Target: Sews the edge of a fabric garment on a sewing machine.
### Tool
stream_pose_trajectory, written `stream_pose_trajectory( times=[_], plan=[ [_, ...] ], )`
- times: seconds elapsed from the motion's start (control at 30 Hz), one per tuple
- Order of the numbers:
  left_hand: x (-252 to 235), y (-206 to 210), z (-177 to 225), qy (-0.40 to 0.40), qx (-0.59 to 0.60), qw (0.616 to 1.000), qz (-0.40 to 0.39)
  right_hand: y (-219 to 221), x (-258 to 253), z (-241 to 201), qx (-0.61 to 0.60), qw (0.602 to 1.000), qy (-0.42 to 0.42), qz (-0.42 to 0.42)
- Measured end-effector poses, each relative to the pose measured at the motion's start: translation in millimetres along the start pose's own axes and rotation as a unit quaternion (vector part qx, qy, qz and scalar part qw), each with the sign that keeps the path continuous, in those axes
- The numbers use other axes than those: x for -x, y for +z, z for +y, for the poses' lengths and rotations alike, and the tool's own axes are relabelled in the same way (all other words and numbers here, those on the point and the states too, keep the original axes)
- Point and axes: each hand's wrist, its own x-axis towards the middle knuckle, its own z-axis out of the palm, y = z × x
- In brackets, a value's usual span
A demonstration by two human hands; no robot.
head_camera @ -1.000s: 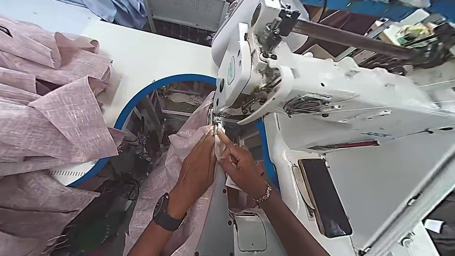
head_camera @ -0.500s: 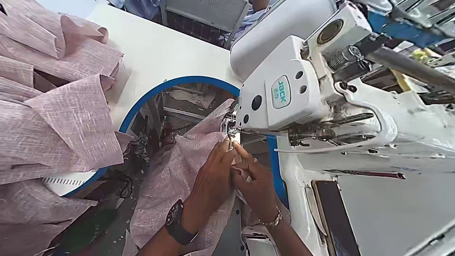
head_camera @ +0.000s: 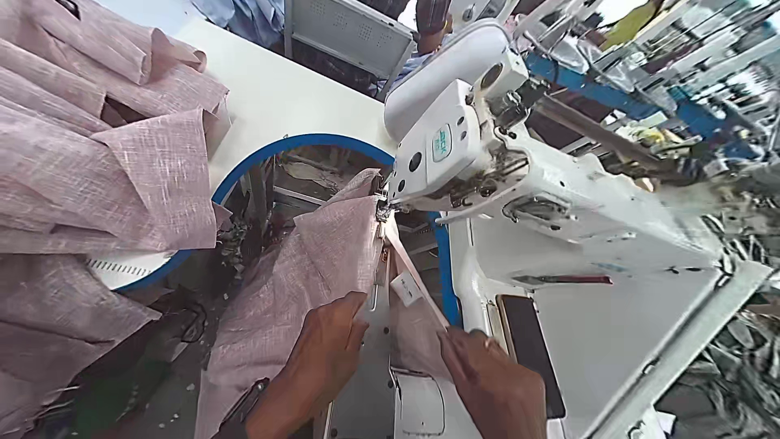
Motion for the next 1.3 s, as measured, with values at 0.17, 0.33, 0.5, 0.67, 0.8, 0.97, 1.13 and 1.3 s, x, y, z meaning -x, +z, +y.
stream_pose_trajectory(
  times=[0.17,0.33,0.5,0.67,0.8,0.97,1.13,1.3],
  plan=[
    [0.5,19.5,-21.2,0.062,0.166,0.984,0.027,13.7,-21.0,-74.3,0.001,0.996,-0.090,-0.024],
    [-30.9,15.2,-39.0,0.032,0.270,0.962,-0.013,43.6,-36.4,-77.6,-0.061,0.998,0.006,-0.030],
    [-57.6,18.3,-38.2,0.034,0.271,0.962,0.014,44.2,-59.3,-56.5,-0.211,0.964,0.128,-0.103],
    [-22.3,0.1,-11.2,-0.015,0.142,0.987,-0.069,0.1,-52.9,3.8,-0.142,0.983,0.042,-0.111],
    [-21.8,10.9,-23.3,0.031,0.159,0.987,-0.025,30.5,-38.1,-61.3,0.047,0.994,-0.079,-0.064],
    [-60.5,19.9,-44.6,0.036,0.287,0.957,-0.011,48.5,-60.8,-76.2,0.021,0.992,0.016,-0.120],
    [-13.2,-6.6,-43.6,0.007,0.159,0.987,-0.019,55.3,-12.6,-47.5,0.012,0.996,0.064,-0.053],
    [25.6,-60.2,-77.5,0.050,-0.041,0.998,-0.027,96.7,-24.3,34.7,-0.169,0.831,0.076,-0.524]
  ],
)
